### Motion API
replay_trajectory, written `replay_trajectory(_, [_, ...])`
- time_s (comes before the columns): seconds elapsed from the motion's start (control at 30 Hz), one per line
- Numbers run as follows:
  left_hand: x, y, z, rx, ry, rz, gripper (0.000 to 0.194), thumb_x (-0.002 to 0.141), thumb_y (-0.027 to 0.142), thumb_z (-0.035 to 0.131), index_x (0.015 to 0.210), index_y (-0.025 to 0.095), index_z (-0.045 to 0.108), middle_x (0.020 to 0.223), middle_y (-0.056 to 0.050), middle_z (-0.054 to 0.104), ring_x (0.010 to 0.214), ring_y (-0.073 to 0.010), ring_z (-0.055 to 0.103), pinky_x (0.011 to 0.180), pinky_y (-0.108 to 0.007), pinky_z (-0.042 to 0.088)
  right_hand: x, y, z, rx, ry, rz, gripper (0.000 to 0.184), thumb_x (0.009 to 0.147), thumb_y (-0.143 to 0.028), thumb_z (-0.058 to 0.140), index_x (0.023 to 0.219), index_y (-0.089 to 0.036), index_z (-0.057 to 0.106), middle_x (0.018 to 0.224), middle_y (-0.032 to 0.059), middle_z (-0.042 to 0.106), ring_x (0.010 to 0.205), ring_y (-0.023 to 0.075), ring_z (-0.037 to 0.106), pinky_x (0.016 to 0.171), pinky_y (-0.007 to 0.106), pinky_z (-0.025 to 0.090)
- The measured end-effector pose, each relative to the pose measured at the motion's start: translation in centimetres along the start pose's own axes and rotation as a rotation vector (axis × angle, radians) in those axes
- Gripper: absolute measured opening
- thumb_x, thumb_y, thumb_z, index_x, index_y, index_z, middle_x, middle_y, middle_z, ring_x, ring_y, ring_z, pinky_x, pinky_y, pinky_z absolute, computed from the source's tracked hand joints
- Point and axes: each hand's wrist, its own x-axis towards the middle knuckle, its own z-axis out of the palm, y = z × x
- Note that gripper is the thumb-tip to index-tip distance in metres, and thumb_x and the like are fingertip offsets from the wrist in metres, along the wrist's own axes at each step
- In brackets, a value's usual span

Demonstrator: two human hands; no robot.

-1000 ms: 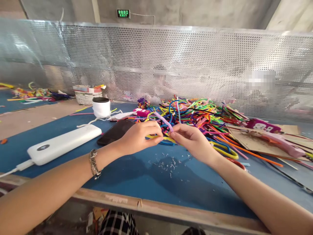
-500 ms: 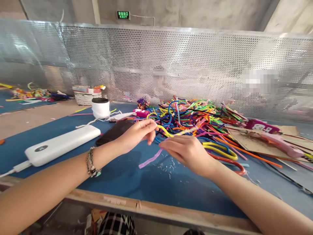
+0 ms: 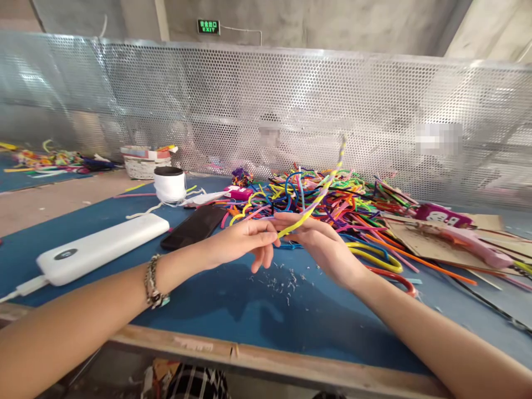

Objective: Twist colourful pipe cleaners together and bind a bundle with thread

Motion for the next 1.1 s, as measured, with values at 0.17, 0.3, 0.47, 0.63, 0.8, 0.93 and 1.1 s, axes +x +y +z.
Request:
replay_trajectory(0.17, [0.3,-0.4,-0.4,0.130,0.013,-0.054,0.017,0.080,0.029,0.048,0.071,0.014,0.048,0.050,0.004,0.058,0.036,-0.0055,0.048,0.041,-0.018,0.035,0.1,-0.1,0.2,0.237,0.128,0.122,0.021,0.079,-0.032,0.050,0.080,-0.019,0.067,0.087,0.0028,0.065,0.083,0.0128,0.057,0.076,0.026,0.043])
replay_trajectory(0.3, [0.5,-0.6,-0.6,0.165,0.052,-0.104,0.016,0.080,0.026,0.046,0.071,0.013,0.050,0.050,0.004,0.057,0.037,-0.0054,0.049,0.043,-0.018,0.036,0.2,-0.1,0.0,0.324,0.154,0.162,0.014,0.076,-0.029,0.055,0.078,-0.019,0.064,0.078,0.0001,0.063,0.076,0.0106,0.057,0.073,0.025,0.043])
replay_trajectory(0.47, [0.6,-0.6,-1.3,0.142,0.205,-0.080,0.016,0.078,0.026,0.049,0.069,0.013,0.051,0.047,0.005,0.054,0.038,-0.0057,0.046,0.047,-0.020,0.037,0.5,0.1,-0.6,0.284,0.206,0.183,0.013,0.072,-0.030,0.058,0.071,-0.018,0.061,0.076,-0.0008,0.061,0.079,0.0104,0.057,0.072,0.023,0.042])
replay_trajectory(0.63, [0.7,-0.3,-2.4,0.050,0.347,-0.009,0.016,0.074,0.023,0.054,0.063,0.013,0.049,0.047,0.004,0.051,0.043,-0.0056,0.045,0.047,-0.019,0.035,0.7,0.1,-1.3,0.139,0.173,0.120,0.011,0.069,-0.027,0.061,0.067,-0.016,0.058,0.068,-0.0028,0.058,0.058,0.0051,0.047,0.053,0.018,0.036])
replay_trajectory(0.8, [0.8,-0.3,-2.9,-0.037,0.377,0.058,0.017,0.073,0.019,0.054,0.059,0.014,0.046,0.048,0.005,0.049,0.044,-0.0042,0.043,0.048,-0.018,0.034,0.7,-0.1,-1.4,0.136,0.098,0.104,0.016,0.070,-0.026,0.058,0.083,-0.017,0.056,0.058,-0.0043,0.057,0.053,0.0057,0.048,0.053,0.019,0.037])
replay_trajectory(0.93, [0.8,-0.4,-2.9,-0.104,0.344,0.170,0.015,0.068,0.021,0.059,0.061,0.015,0.047,0.047,0.006,0.048,0.045,-0.0046,0.042,0.047,-0.017,0.031,0.9,-0.2,-1.2,0.139,0.226,0.059,0.017,0.067,-0.020,0.057,0.082,-0.017,0.051,0.068,-0.0044,0.058,0.051,0.0038,0.048,0.052,0.019,0.037])
replay_trajectory(1.1, [0.8,-0.5,-3.0,-0.122,0.307,0.243,0.018,0.066,0.024,0.061,0.059,0.014,0.048,0.050,0.005,0.049,0.046,-0.0041,0.042,0.048,-0.017,0.032,0.9,-0.2,-1.2,-0.068,0.268,0.046,0.010,0.067,-0.015,0.052,0.077,-0.017,0.050,0.059,-0.0062,0.053,0.049,0.0052,0.049,0.050,0.019,0.037])
